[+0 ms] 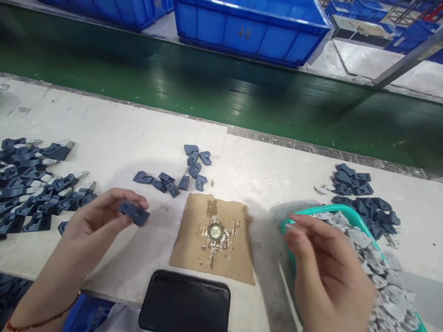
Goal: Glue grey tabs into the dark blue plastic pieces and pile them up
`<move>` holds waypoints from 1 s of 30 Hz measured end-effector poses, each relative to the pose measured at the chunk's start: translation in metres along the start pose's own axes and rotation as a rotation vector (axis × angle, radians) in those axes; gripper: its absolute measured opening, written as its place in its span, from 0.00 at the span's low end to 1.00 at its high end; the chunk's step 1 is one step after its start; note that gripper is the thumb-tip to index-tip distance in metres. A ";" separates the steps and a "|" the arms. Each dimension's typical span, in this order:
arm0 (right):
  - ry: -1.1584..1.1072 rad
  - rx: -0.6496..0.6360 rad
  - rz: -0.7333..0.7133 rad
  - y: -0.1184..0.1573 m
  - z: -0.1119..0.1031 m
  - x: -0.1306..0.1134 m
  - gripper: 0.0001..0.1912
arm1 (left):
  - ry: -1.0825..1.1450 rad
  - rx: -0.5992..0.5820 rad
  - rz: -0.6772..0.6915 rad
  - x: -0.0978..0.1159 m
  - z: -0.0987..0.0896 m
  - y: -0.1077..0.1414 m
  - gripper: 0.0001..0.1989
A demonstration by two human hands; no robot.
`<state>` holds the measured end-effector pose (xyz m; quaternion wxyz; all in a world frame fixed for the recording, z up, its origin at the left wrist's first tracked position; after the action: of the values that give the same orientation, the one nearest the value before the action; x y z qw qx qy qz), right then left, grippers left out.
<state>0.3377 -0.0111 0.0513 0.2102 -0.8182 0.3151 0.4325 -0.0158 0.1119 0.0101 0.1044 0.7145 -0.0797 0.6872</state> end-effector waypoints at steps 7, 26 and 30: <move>-0.197 -0.299 0.051 0.013 0.070 -0.006 0.16 | 0.079 -0.170 -0.072 -0.016 0.056 0.009 0.08; 0.117 -0.437 -0.288 0.036 0.104 -0.020 0.12 | -0.299 -0.539 0.230 -0.003 0.109 -0.006 0.10; 0.191 -0.447 -0.451 0.043 0.109 -0.030 0.10 | -0.387 -0.560 0.346 0.000 0.112 -0.001 0.09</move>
<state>0.2321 0.0356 0.0153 0.0852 -0.9301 0.0415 0.3549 0.0922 0.0838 0.0061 0.1614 0.7508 -0.4020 0.4986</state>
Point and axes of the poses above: each hand's wrist, its own y-axis away from the middle knuckle, its own z-axis out of the palm, x = y × z, the point moved 10 cm from there along -y, towards the middle knuckle, and after that the axes turned 8 degrees about z, right-handed, at the moved point
